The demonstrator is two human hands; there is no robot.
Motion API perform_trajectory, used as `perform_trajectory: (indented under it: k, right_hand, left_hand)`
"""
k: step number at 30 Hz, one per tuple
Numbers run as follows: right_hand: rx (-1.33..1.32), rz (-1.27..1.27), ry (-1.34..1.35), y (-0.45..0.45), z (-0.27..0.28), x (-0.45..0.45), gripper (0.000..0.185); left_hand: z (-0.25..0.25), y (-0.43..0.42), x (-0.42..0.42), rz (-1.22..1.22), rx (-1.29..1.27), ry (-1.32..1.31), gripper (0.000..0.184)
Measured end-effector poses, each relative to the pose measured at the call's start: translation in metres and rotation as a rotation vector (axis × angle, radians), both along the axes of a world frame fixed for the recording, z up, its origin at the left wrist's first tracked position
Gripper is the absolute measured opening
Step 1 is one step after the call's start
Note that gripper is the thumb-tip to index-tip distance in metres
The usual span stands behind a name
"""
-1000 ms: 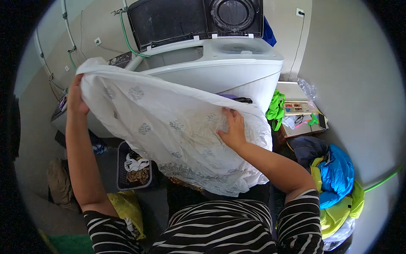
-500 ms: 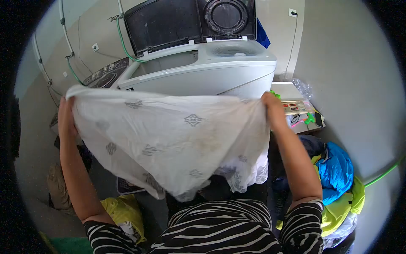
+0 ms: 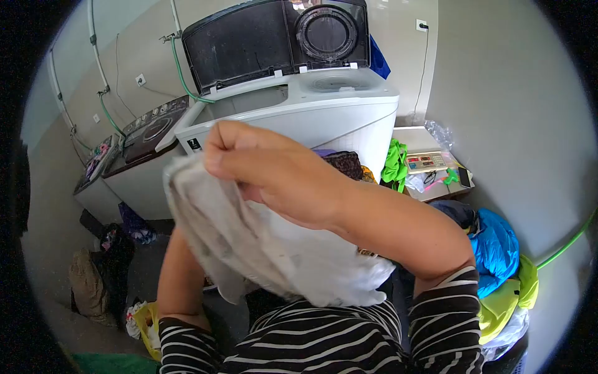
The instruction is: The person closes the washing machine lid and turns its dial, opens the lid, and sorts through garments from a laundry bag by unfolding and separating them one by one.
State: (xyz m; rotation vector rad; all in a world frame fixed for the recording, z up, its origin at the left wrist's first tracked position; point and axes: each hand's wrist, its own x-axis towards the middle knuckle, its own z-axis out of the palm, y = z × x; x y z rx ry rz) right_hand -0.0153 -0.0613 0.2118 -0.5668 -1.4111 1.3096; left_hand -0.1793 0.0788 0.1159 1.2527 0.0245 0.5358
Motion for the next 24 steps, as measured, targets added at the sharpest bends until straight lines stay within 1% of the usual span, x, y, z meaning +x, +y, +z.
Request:
perform_trajectory:
  k: [1,2,4,6,7,8,11,14,16,18,19,21,23,24]
  right_hand:
    - [0.001,0.065,0.136,-0.001,0.004,-0.005,0.009]
    - [0.024,0.066,0.237,-0.002,0.009,-0.002,0.010]
    - [0.045,0.067,0.341,0.001,0.017,0.015,0.011]
    - [0.121,-0.112,0.518,0.004,0.022,0.040,0.016]
    - [0.124,-0.080,0.527,0.011,0.018,0.063,0.021]
    - [0.126,-0.050,0.537,0.019,0.010,0.087,0.026]
    - [0.075,-0.056,0.572,0.039,-0.023,0.143,0.027]
    - [0.007,-0.156,0.636,0.059,-0.068,0.175,0.027]
    - [-0.169,-0.408,0.669,0.071,-0.103,0.191,0.027]
    - [-0.233,-0.410,0.754,0.070,-0.131,0.199,0.029]
    - [-0.245,-0.395,0.750,0.071,-0.146,0.205,0.029]
    - [-0.369,-0.645,0.717,0.071,-0.174,0.212,0.029]
    - [-0.360,-0.588,0.651,0.068,-0.204,0.201,0.027]
    - [-0.365,-0.582,0.647,0.067,-0.218,0.191,0.027]
  left_hand:
    - [-0.016,-0.004,0.008,-0.087,-0.087,0.012,0.050]
    - [-0.033,-0.009,0.014,-0.151,-0.165,0.055,0.051]
    - [-0.068,-0.019,0.015,-0.207,-0.276,0.178,0.053]
    - [-0.099,-0.029,0.008,-0.217,-0.370,0.297,0.056]
    - [-0.114,-0.033,0.004,-0.218,-0.412,0.349,0.057]
    - [-0.127,-0.037,0.000,-0.218,-0.456,0.395,0.059]
    - [-0.158,-0.048,-0.015,-0.199,-0.588,0.495,0.065]
    - [-0.177,-0.059,-0.030,-0.176,-0.709,0.553,0.072]
    - [-0.183,-0.065,-0.040,-0.152,-0.755,0.576,0.077]
    - [-0.180,-0.070,-0.047,-0.120,-0.697,0.599,0.082]
    - [-0.176,-0.073,-0.052,-0.069,-0.390,0.573,0.083]
    - [-0.171,-0.075,-0.061,0.030,0.225,0.511,0.084]
    - [-0.177,-0.063,-0.091,0.165,0.223,0.474,0.074]
    - [-0.164,-0.073,-0.104,0.399,0.001,0.429,0.066]
